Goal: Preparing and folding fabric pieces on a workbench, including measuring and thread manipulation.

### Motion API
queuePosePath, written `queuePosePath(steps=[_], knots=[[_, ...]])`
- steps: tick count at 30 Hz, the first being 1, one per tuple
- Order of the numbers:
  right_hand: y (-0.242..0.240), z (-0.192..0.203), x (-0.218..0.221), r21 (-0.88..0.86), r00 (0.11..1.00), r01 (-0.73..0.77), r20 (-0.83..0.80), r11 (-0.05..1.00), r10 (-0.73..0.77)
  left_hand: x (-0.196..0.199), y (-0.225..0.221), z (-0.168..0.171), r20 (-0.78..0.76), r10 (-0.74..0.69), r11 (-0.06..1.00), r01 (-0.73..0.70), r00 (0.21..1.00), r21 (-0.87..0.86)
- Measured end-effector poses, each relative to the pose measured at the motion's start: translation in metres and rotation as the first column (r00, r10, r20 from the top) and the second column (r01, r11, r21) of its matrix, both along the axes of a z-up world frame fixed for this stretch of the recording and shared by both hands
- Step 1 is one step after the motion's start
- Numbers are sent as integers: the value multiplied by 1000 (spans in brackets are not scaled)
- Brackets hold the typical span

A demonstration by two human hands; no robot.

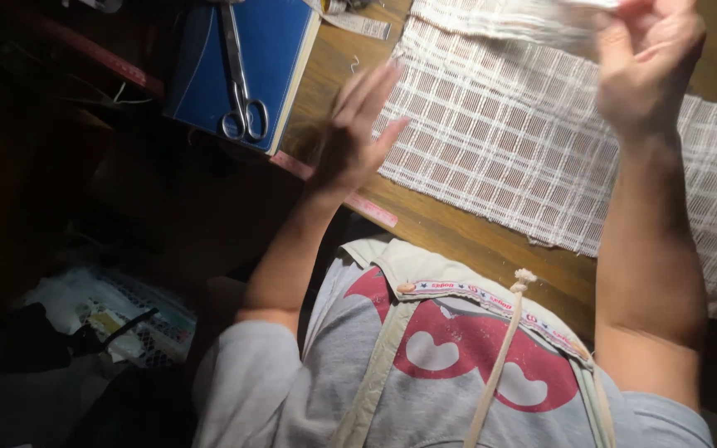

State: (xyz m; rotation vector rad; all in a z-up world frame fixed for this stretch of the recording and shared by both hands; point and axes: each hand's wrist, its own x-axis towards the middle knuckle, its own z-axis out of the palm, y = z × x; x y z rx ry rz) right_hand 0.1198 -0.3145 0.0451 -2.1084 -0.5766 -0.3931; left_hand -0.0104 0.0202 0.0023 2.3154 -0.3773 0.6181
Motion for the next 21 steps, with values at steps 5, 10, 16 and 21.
queuePosePath(steps=[5,10,16,21], knots=[[58,86,-97,5,954,-272,136,962,269,51,-22,34,-23,-363,930,364,931,59],[11,38,-134,401,989,142,-13,905,-150,55,17,36,-57,-534,830,536,844,154],[-9,-51,-165,407,936,338,-239,848,-259,29,42,38,-602,-367,912,401,709,-84],[1,-61,-178,202,923,356,-229,912,-309,24,36,29,-579,-289,956,266,763,-127]])
